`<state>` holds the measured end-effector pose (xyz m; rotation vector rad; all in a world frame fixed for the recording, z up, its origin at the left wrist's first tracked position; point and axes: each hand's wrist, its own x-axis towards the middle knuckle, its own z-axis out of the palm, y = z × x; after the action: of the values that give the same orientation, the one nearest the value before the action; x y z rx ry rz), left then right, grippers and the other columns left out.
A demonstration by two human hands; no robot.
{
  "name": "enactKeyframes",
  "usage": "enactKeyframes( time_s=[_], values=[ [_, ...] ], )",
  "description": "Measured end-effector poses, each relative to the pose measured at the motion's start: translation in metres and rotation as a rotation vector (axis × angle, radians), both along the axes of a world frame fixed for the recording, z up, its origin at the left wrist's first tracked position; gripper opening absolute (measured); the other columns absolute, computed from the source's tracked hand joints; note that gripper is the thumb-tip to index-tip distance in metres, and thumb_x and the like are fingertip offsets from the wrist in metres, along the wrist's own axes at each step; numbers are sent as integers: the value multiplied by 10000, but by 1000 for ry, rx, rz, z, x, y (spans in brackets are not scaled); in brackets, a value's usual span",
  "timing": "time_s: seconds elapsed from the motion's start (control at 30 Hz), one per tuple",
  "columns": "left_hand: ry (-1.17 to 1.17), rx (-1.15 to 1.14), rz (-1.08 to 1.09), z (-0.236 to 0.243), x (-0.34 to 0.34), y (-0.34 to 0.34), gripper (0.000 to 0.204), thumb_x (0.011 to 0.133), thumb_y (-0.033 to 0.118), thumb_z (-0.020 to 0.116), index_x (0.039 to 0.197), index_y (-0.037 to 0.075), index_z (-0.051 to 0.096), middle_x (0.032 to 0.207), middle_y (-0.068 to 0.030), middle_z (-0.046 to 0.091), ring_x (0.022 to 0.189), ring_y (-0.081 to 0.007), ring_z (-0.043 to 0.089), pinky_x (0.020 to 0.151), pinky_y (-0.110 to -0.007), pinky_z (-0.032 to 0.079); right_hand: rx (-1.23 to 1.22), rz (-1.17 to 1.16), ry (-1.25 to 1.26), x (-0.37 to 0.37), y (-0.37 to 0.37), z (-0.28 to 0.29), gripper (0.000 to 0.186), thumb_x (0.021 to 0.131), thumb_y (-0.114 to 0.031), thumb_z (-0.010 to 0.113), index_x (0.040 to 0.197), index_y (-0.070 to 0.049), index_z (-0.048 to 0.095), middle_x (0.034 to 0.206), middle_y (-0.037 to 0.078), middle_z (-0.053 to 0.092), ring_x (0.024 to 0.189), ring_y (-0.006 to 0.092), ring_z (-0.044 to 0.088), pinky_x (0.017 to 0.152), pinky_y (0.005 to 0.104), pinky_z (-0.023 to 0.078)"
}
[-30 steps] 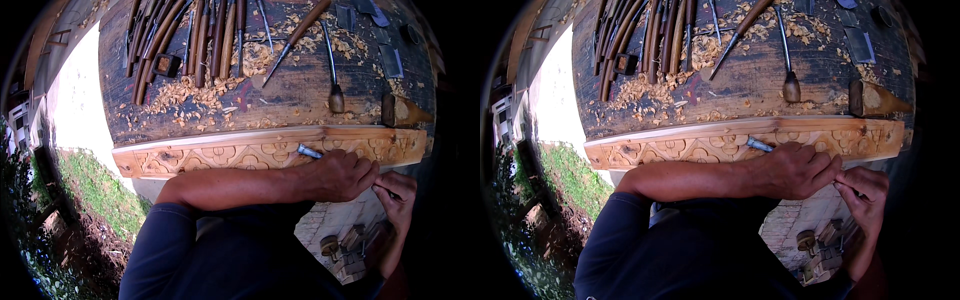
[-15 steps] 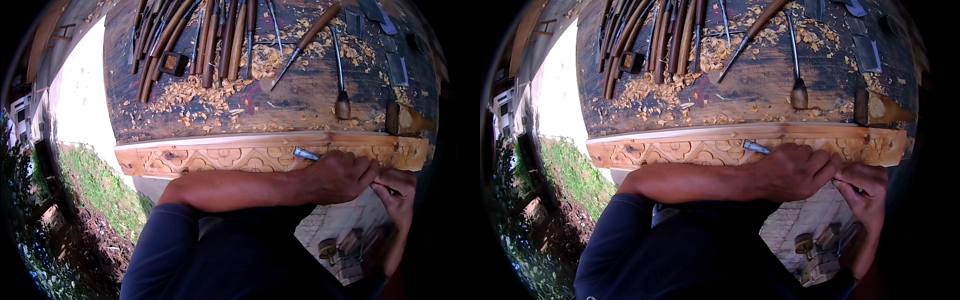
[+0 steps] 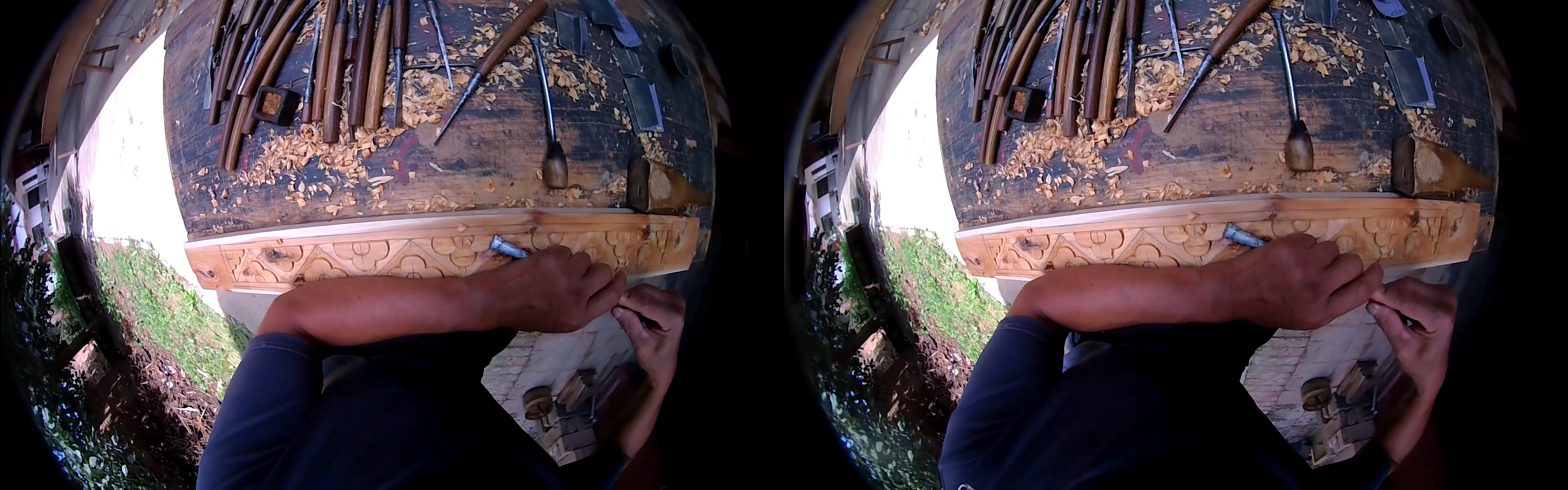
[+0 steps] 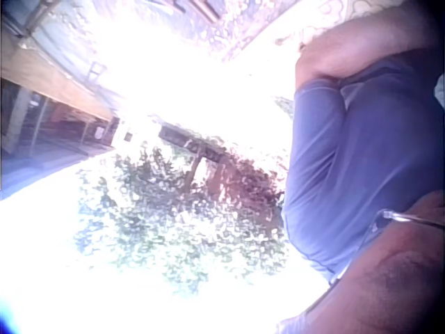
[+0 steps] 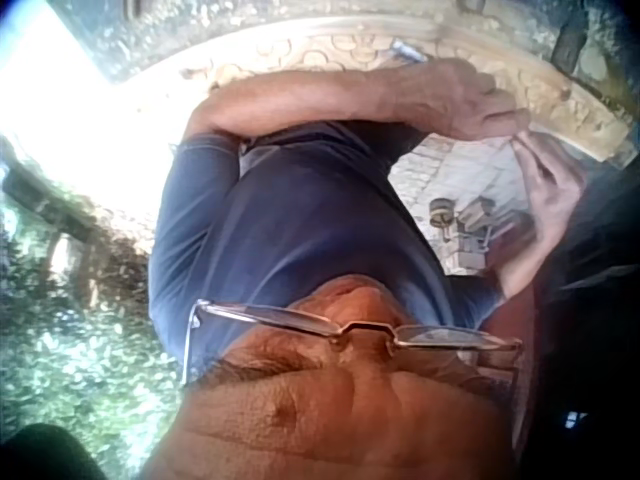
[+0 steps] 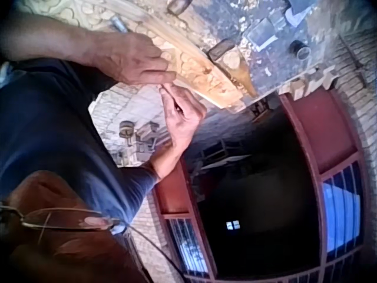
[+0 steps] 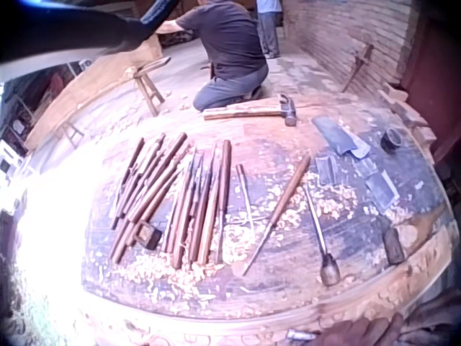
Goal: The person carves decorative patterns into a wooden plank using a hammer and various chisels on a workbench.
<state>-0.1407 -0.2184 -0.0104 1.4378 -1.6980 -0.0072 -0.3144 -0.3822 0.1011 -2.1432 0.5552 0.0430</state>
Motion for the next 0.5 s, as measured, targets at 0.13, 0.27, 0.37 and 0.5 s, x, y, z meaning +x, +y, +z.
enactKeyframes(
  time_s=[0.13,0.27,0.37,0.5],
  values=[
    [15,13,16,-1,0,-3,423,907,166,715,1272,-48,716,907,-48,637,721,-155,645,538,-305,524,22,-5,22,4,-7,-2,278,747,148,847,1015,76,824,810,148,770,694,221,735,645,305,540],
    [23,53,46,0,0,-3,433,911,166,706,1288,-47,713,919,-53,627,725,-150,637,541,-296,526,37,47,39,16,-18,-3,280,755,154,843,1023,71,833,827,148,785,718,224,753,664,303,553],
    [42,80,67,2,1,-4,447,916,171,698,1307,-45,707,919,-53,609,720,-147,623,545,-291,521,45,65,48,21,-22,-3,277,760,150,844,1025,69,835,833,144,792,739,225,766,674,303,559],
    [34,88,106,0,0,-5,461,922,175,693,1326,-47,700,908,-51,586,712,-148,614,547,-296,512,63,86,45,28,-29,-5,267,764,122,855,1024,61,839,838,146,797,748,221,769,674,305,556]
  ],
)
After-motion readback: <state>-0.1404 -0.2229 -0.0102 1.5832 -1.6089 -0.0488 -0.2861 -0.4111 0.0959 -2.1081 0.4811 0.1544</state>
